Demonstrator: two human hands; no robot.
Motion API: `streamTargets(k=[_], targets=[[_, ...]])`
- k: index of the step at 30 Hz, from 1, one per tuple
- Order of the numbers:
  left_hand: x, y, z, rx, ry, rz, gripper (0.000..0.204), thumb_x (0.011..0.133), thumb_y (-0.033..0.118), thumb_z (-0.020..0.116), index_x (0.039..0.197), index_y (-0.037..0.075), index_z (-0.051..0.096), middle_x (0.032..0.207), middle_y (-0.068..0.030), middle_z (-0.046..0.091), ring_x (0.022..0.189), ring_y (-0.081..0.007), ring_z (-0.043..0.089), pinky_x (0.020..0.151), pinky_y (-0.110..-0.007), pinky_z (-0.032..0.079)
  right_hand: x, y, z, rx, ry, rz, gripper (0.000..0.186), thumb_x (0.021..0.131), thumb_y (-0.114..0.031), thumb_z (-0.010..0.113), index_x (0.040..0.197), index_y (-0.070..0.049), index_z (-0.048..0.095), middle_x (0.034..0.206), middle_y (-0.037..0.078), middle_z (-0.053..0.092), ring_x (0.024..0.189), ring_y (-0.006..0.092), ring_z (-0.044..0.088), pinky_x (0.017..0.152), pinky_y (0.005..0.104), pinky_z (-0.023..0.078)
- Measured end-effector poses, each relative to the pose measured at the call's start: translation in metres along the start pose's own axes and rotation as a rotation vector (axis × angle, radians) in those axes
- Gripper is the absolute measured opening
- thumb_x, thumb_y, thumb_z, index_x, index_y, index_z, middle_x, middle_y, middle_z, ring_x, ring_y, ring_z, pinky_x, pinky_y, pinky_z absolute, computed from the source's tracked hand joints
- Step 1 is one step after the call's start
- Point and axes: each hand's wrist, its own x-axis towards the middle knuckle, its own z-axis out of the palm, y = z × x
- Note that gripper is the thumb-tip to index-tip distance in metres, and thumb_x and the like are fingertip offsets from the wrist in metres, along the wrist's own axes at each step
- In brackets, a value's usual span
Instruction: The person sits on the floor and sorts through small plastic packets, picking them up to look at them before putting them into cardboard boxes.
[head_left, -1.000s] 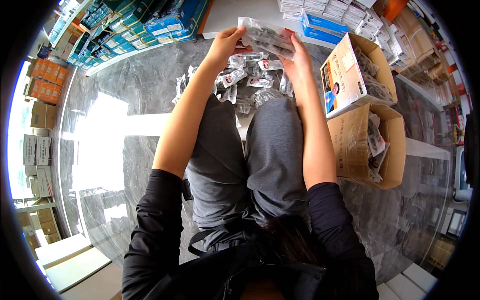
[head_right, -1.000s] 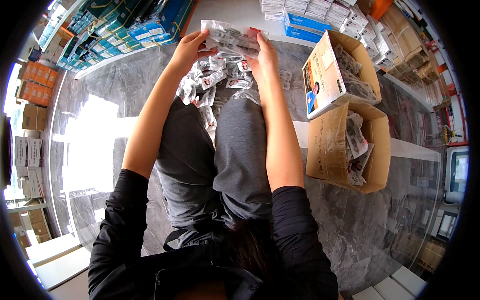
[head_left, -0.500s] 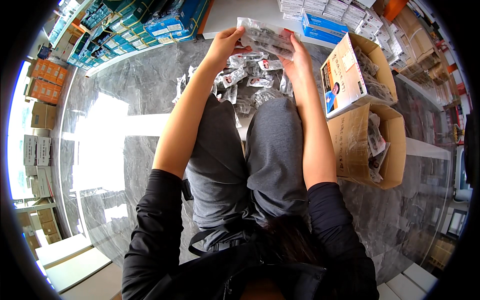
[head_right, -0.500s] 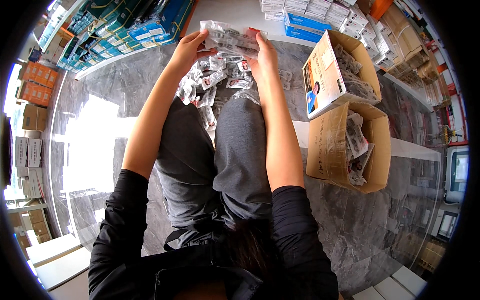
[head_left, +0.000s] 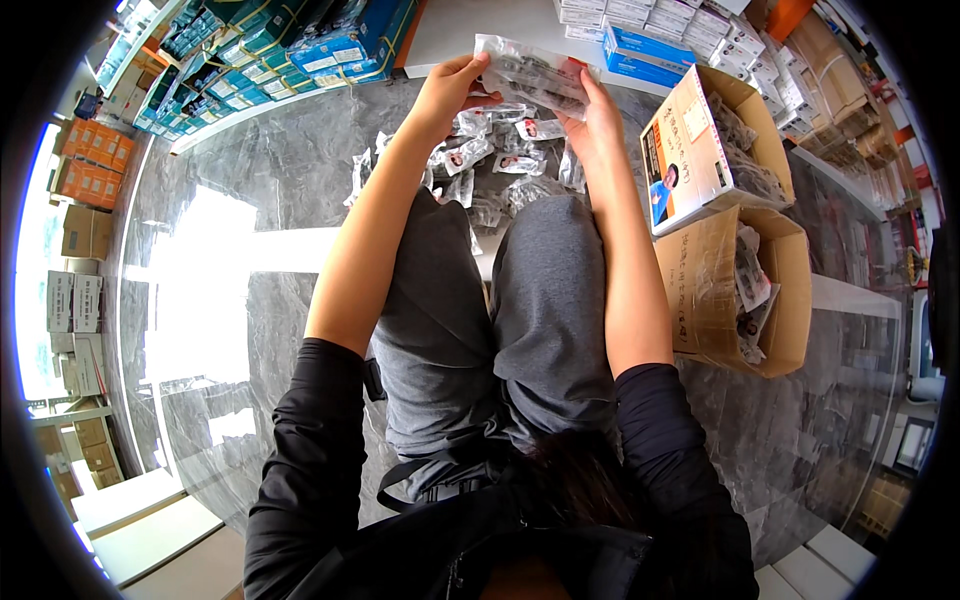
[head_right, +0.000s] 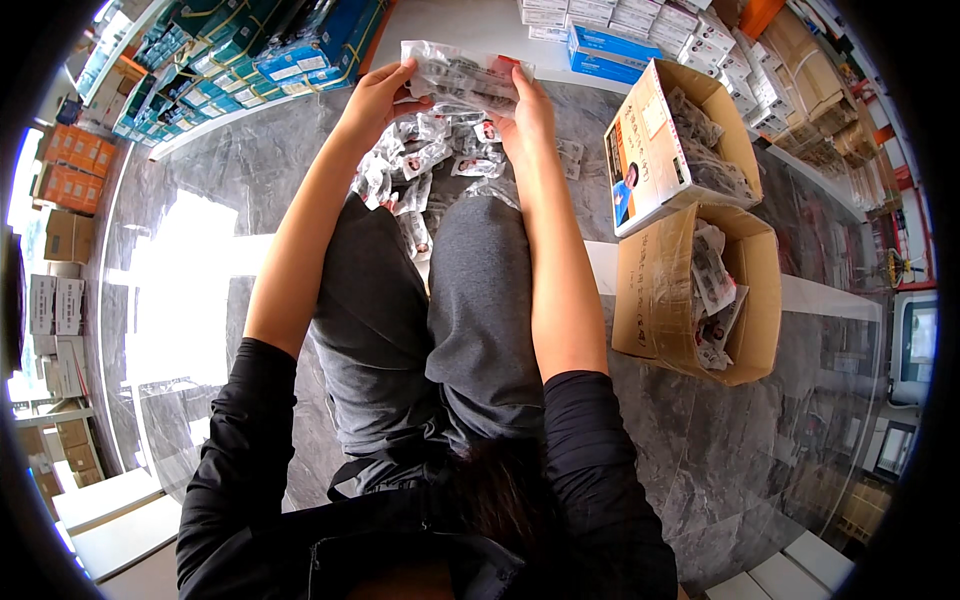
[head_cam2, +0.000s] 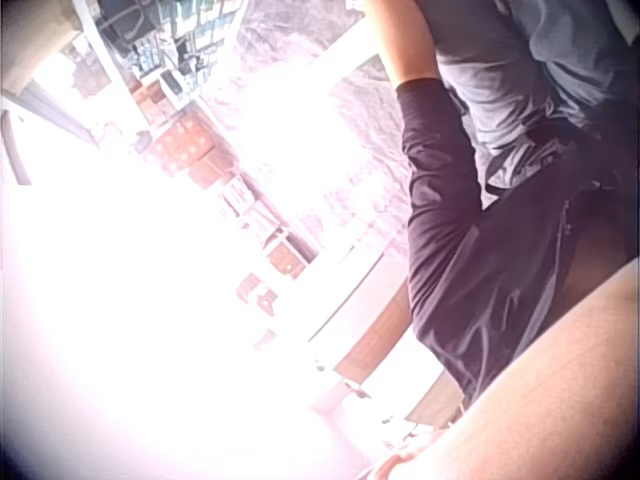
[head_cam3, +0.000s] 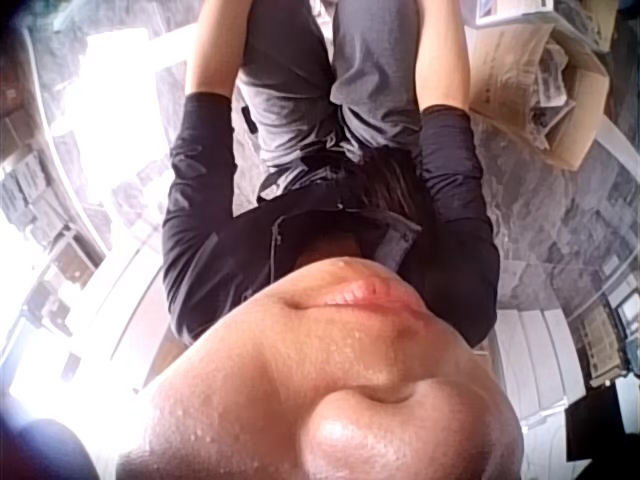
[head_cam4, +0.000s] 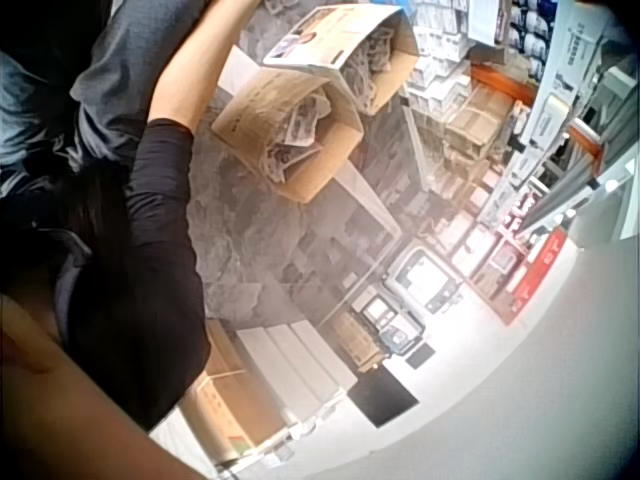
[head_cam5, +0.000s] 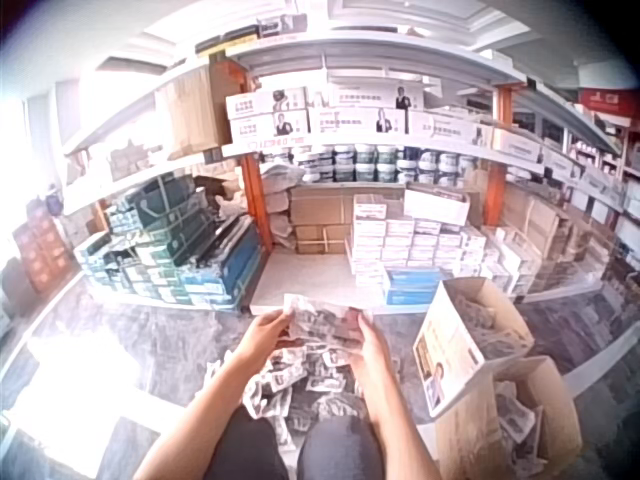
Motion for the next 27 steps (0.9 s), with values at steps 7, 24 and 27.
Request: streamTargets(k=[7,24,27], targets=[[0.0014,-0.0025,-0.0026,0.002,-0.001,0.005,0.037,0.088,0.027,0.046,0.104,-0.006,0.051,0.093,-0.0124,0.057,0.083,-0.0199,0.058,0.075,-0.031,0.052,-0.0002,0.0009,-0.0010,-0.012,0.002,0.022,0.024,0.086,-0.021,0.048,0.103,-0.005,0.053,0.101,0.009,0.056,0.094,0.0213,0.054,0.079,0.0361,0.047],[0.0003,-0.0020,-0.0011,-0.019,0.004,0.021,0.038,0.088,0.028,0.047,0.105,-0.005,0.053,0.083,-0.0094,0.058,0.070,-0.0162,0.058,0.070,-0.028,0.052,-0.0006,-0.0001,-0.0005,-0.026,-0.007,0.007,0.024,0.087,-0.022,0.047,0.100,-0.004,0.054,0.097,0.009,0.057,0.090,0.0213,0.055,0.076,0.0365,0.047],[0.0014,-0.0029,-0.0011,-0.027,0.002,0.024,0.038,0.088,0.028,0.047,0.105,-0.005,0.053,0.085,-0.0097,0.058,0.071,-0.0165,0.058,0.070,-0.028,0.052,0.0008,0.0006,-0.0020,-0.021,-0.005,0.004,0.024,0.086,-0.022,0.048,0.100,-0.004,0.053,0.098,0.009,0.057,0.091,0.0217,0.055,0.076,0.0373,0.047]])
